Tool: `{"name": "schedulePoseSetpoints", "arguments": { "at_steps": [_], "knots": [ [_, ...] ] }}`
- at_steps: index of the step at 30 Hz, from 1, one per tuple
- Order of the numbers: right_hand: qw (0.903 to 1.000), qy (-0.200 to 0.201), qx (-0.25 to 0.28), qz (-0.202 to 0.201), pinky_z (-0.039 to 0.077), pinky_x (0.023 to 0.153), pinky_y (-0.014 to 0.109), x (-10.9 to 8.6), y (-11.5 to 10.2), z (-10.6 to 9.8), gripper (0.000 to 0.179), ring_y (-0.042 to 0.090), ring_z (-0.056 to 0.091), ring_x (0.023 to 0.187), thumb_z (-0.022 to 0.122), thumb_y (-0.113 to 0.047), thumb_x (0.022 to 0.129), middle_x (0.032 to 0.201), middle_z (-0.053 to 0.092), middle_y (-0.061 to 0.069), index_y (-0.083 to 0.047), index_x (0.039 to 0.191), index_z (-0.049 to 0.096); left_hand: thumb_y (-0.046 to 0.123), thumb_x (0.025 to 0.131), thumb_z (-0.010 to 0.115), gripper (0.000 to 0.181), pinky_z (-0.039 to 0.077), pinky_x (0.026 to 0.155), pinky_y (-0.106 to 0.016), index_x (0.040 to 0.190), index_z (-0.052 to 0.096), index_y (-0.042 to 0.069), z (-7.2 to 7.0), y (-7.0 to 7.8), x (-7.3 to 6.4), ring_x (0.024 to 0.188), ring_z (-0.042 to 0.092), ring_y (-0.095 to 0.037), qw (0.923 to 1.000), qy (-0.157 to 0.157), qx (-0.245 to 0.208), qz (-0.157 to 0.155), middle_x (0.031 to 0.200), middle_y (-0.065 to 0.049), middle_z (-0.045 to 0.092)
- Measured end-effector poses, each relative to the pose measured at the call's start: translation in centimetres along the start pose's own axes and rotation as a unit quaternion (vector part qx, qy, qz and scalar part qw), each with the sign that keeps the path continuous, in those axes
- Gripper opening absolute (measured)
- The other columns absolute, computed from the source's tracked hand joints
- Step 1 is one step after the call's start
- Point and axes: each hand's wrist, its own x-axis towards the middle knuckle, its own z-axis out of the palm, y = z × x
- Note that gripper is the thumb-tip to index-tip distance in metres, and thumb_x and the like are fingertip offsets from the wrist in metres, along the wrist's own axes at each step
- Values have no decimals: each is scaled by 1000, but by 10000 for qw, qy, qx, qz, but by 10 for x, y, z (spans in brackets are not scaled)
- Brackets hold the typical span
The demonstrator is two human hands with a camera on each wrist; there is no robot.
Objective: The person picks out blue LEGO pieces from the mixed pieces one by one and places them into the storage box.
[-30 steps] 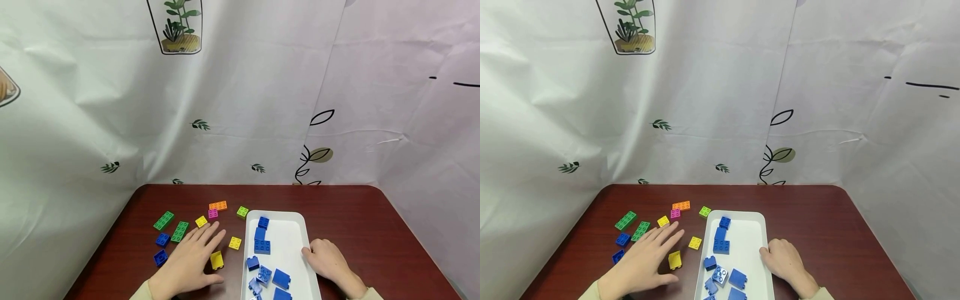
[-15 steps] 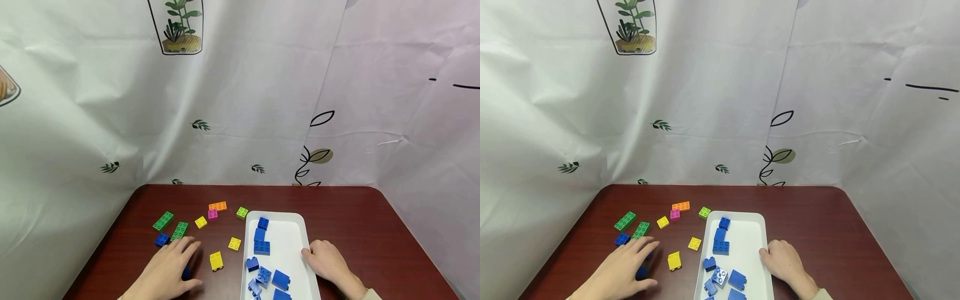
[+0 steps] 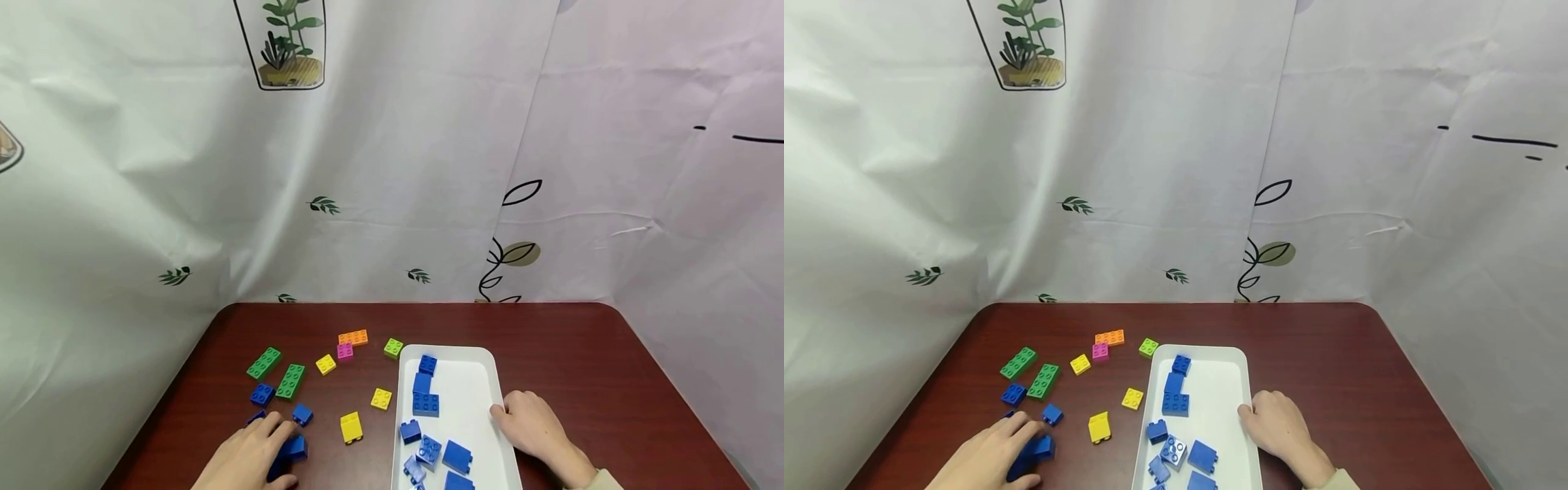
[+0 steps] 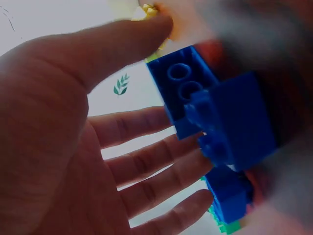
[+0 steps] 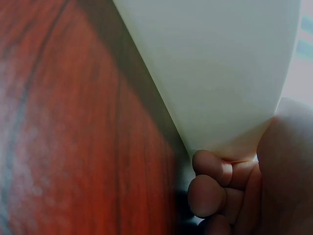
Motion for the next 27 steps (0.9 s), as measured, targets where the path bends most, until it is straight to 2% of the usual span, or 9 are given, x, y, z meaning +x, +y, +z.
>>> {"name": "schedulePoseSetpoints", "arguments": {
  "at_steps": [3,7,13,20,27],
  "knots": [
    [10000,13,-5,3,28,49,28,0,0,0,46,12,32,52,64,-20,90,50,34,-5,-17,50,41,55,80,83,58,58,71,-36,119,66,16,2,-3,1,79,53,-8,9999,-31,-107,10,99,9,55],
    [10000,-8,-7,29,29,49,28,-1,-1,0,47,12,32,51,64,-21,90,49,34,-5,-18,49,40,42,82,85,49,55,68,-32,116,67,12,6,-6,0,78,54,-4,9997,81,-158,154,96,9,56],
    [10000,44,4,-8,28,49,28,-1,-1,0,46,12,32,52,64,-21,90,50,33,-5,-18,50,41,24,83,86,33,45,60,-25,106,65,13,7,-10,-2,71,44,2,9979,238,-413,439,88,10,52],
    [10000,12,21,-23,28,49,28,-1,-1,0,46,12,32,52,64,-21,91,50,33,-5,-18,51,41,24,84,85,31,45,59,-24,104,64,13,4,-10,1,69,42,1,9976,106,-564,382,86,9,52],
    [10000,5,12,-10,28,49,28,-1,-2,-1,46,12,32,52,65,-19,90,50,34,-5,-17,51,42,26,83,86,32,52,62,-25,104,65,14,-6,-5,4,70,46,1,9976,269,-579,268,86,10,53]
  ]
}}
